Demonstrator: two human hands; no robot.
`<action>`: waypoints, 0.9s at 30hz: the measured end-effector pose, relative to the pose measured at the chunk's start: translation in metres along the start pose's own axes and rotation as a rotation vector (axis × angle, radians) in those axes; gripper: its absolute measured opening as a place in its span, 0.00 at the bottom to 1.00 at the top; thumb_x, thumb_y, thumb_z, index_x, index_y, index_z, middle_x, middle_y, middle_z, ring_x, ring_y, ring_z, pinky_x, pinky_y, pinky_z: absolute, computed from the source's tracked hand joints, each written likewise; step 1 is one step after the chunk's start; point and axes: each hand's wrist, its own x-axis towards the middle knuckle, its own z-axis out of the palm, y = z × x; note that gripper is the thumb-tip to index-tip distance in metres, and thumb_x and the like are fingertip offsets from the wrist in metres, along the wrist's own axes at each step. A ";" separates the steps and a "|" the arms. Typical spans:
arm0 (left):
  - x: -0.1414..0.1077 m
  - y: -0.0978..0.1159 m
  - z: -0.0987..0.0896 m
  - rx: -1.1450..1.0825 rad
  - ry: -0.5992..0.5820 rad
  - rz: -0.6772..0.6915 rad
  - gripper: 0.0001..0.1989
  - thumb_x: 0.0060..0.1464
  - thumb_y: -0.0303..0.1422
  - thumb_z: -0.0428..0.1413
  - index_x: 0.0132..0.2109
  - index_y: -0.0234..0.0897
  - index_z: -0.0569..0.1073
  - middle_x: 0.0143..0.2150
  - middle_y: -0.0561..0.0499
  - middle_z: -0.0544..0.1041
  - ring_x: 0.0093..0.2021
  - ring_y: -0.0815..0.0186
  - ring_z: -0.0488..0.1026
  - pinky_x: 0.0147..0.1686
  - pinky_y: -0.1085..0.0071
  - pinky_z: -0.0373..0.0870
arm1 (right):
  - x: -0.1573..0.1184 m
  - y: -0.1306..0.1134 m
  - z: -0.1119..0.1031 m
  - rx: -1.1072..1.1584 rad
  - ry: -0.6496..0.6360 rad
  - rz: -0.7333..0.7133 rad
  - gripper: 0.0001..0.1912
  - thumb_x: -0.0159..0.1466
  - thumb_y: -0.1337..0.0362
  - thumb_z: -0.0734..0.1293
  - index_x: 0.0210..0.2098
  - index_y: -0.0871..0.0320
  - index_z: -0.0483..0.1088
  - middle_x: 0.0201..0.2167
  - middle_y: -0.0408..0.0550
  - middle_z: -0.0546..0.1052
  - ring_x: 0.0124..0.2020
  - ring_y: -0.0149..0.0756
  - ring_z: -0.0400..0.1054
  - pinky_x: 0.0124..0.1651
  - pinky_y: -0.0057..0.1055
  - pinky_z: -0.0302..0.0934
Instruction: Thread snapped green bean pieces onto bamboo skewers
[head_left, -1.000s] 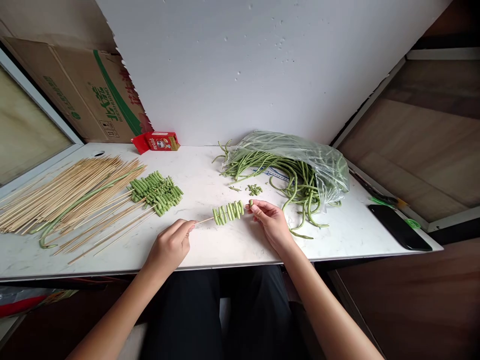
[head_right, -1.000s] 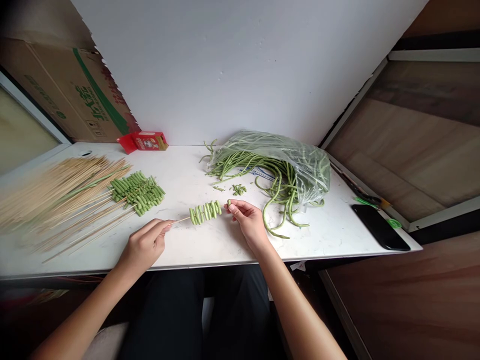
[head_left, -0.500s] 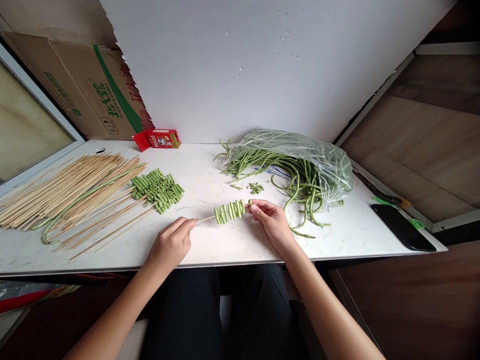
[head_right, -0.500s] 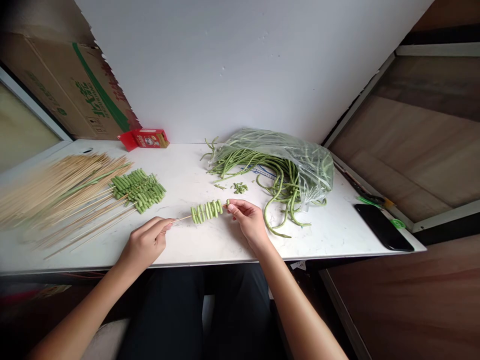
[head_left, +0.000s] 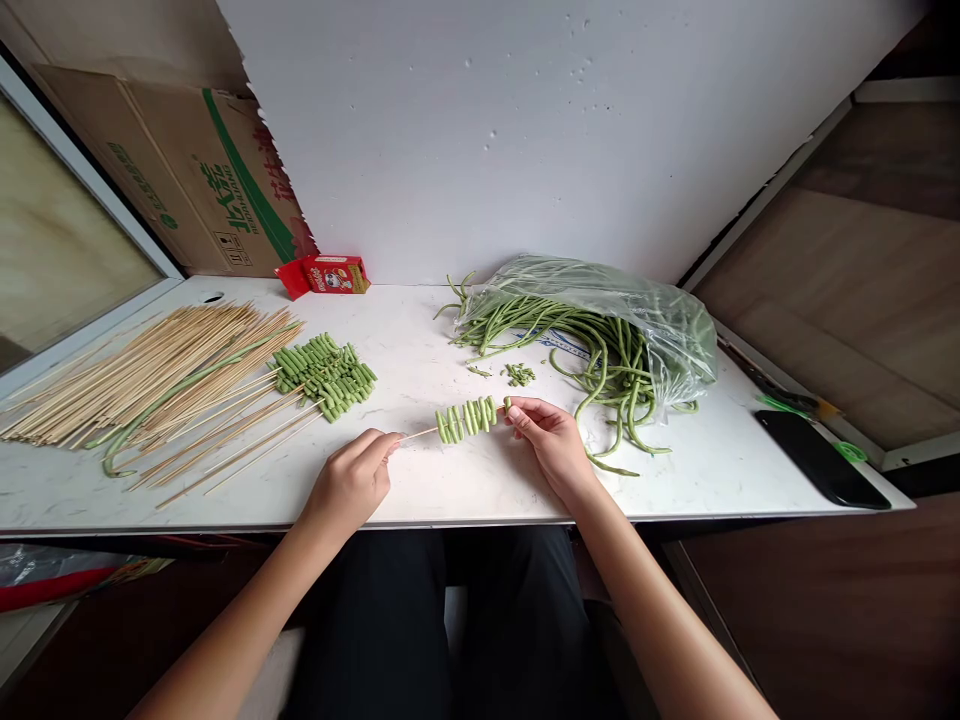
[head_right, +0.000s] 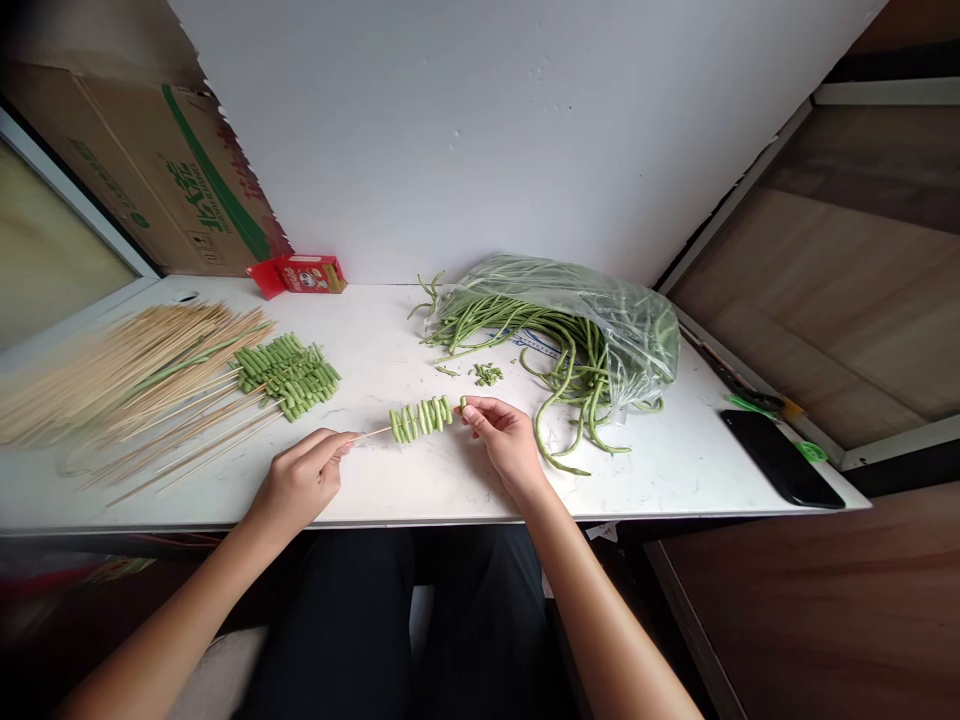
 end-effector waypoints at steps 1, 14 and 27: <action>0.000 0.000 0.000 0.001 0.001 0.002 0.22 0.61 0.14 0.46 0.51 0.38 0.77 0.40 0.49 0.82 0.40 0.64 0.82 0.44 0.70 0.80 | 0.000 0.000 0.000 0.000 0.001 0.000 0.18 0.58 0.50 0.80 0.42 0.55 0.83 0.40 0.51 0.86 0.37 0.39 0.75 0.38 0.33 0.65; 0.001 0.000 0.000 0.005 0.013 -0.002 0.21 0.60 0.13 0.47 0.50 0.37 0.77 0.40 0.49 0.82 0.39 0.65 0.82 0.43 0.71 0.80 | 0.001 0.001 0.000 0.013 -0.018 -0.005 0.19 0.58 0.50 0.81 0.42 0.54 0.83 0.38 0.50 0.86 0.39 0.40 0.77 0.38 0.33 0.65; 0.001 -0.001 0.001 0.009 0.012 -0.010 0.21 0.60 0.13 0.48 0.50 0.36 0.77 0.39 0.48 0.82 0.39 0.64 0.82 0.43 0.71 0.80 | 0.000 0.003 -0.002 0.037 -0.026 -0.017 0.16 0.59 0.52 0.81 0.42 0.52 0.84 0.39 0.48 0.85 0.44 0.42 0.78 0.37 0.32 0.64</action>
